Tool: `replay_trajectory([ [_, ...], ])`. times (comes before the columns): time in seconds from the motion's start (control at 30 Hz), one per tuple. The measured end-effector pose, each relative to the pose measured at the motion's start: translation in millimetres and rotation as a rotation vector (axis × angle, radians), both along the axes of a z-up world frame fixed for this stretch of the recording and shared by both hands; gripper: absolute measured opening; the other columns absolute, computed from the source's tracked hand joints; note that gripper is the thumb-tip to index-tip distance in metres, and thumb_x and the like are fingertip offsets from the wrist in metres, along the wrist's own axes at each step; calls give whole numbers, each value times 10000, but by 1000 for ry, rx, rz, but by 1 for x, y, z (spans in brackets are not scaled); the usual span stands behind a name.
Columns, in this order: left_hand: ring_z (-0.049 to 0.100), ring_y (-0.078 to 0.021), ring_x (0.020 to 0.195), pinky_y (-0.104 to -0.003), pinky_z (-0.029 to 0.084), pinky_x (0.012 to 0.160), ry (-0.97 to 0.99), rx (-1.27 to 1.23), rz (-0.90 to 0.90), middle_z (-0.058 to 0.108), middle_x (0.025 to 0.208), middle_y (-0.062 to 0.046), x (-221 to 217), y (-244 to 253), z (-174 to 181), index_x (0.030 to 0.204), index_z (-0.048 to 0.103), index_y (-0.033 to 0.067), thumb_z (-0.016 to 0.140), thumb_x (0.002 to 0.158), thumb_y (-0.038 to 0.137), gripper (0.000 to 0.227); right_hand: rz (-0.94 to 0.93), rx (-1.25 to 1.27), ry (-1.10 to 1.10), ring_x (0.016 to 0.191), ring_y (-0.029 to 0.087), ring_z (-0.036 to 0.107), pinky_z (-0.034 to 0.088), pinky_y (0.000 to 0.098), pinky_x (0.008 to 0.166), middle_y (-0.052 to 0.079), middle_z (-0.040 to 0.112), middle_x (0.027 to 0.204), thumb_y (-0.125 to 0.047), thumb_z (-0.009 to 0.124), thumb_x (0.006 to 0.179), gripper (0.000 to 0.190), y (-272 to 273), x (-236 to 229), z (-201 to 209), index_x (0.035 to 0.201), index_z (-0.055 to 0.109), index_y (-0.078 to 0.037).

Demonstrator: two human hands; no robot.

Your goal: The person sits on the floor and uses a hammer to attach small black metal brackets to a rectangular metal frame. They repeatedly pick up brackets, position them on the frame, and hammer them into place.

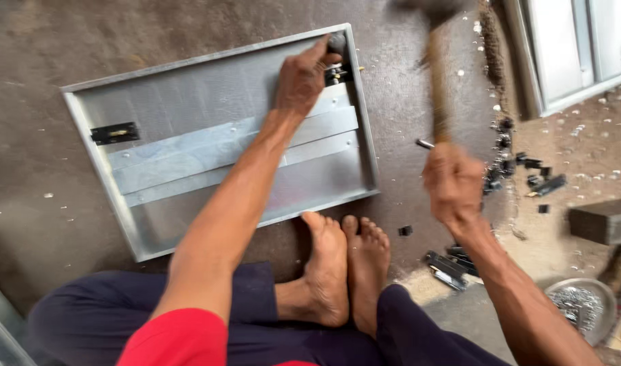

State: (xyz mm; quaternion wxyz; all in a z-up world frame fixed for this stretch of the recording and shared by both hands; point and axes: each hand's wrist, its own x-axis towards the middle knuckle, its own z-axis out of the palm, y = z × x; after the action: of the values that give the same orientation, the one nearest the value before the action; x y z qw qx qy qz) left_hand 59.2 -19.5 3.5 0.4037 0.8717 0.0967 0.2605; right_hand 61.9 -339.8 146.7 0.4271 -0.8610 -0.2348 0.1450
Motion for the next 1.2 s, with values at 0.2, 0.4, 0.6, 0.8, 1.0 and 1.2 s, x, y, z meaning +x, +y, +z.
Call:
replay_trajectory([
  [0.2,769,-266,979,-304,647,825,-46,69,-70,765,1116,-87,-2,-2,-9,1239,709,70,717,946,78,294,-14,655,47,497,74,452,391,271,471,-5,513,655,-536,489,1090,448,12,30,13,938,558,-120],
  [0.4,767,-257,778,-369,602,653,-6,-86,52,774,990,-96,-2,-1,17,1145,736,83,669,982,-12,200,-75,-276,152,569,281,461,368,439,480,184,487,647,-396,477,1087,435,-13,-53,-9,945,627,-13],
  [0.6,588,-278,1193,-470,422,1076,-68,161,-232,722,1217,-63,-17,-28,54,1133,782,159,800,873,193,262,-101,-754,-72,539,286,570,469,458,531,175,634,693,-407,638,976,432,-119,-76,0,852,634,6],
  [0.8,344,-384,1490,-557,132,1258,228,229,-47,471,1576,-157,-33,19,62,1066,833,215,893,746,558,473,120,-327,-425,948,321,627,499,441,890,179,687,1066,-167,608,1044,185,-85,5,-25,1133,662,-15],
  [1.0,334,-319,1505,-559,58,1290,275,149,-29,483,1578,-77,-35,18,41,964,862,257,901,822,550,328,168,-454,-879,1119,249,572,485,387,941,109,642,1189,-153,629,1022,272,16,138,-80,1279,590,-73],
  [1.2,276,-330,1517,-570,48,1270,270,170,-26,471,1595,-57,-35,22,34,929,862,255,922,874,533,289,220,-356,-660,1086,252,588,502,374,929,138,652,1180,-51,594,1073,233,-44,81,-80,1300,647,-34],
])
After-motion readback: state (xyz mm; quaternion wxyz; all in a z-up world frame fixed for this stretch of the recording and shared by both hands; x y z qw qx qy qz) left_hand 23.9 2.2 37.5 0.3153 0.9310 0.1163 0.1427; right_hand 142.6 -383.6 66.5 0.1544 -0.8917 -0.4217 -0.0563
